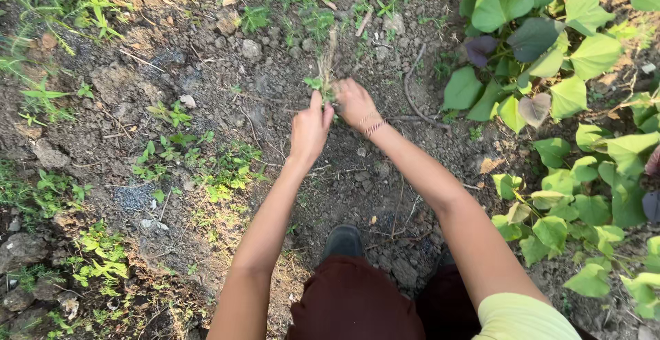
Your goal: The person repeatedly pulls small weeds and grass from the soil by hand in a garden bed. They gather the removed plants into a small pile and continue clearing the area around larger leafy plants.
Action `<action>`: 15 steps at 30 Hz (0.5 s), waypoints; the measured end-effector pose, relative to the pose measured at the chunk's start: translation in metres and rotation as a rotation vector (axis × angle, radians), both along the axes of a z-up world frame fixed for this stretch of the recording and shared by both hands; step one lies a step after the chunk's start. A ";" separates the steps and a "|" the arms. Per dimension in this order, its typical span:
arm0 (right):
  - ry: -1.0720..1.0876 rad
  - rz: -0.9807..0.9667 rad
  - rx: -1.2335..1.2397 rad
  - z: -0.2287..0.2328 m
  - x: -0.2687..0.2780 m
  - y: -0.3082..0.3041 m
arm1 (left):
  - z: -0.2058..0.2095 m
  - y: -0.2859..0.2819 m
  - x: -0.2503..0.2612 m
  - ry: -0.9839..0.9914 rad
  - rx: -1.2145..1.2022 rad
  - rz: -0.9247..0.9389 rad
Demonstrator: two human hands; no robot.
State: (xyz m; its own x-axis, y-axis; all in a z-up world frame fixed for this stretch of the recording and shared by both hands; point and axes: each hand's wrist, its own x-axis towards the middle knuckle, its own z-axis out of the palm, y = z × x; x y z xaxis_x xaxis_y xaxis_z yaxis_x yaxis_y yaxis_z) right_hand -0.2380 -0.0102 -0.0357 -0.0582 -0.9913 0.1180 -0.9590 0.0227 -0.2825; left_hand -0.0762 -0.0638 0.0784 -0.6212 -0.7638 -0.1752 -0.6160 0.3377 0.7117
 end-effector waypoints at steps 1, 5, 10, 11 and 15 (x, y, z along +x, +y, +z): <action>0.103 -0.009 0.072 -0.001 -0.005 -0.005 | 0.003 0.002 0.000 0.012 0.008 0.029; 0.439 -0.091 0.222 -0.018 -0.046 -0.046 | 0.014 0.003 0.003 0.015 -0.013 0.066; 0.506 -0.078 0.415 -0.048 -0.070 -0.059 | 0.014 0.009 0.009 -0.043 -0.120 0.006; 0.491 -0.044 0.404 -0.050 -0.072 -0.055 | 0.013 0.009 0.010 -0.048 -0.118 -0.002; 0.331 -0.035 0.260 -0.040 -0.060 -0.028 | 0.007 0.011 0.014 -0.082 -0.100 -0.026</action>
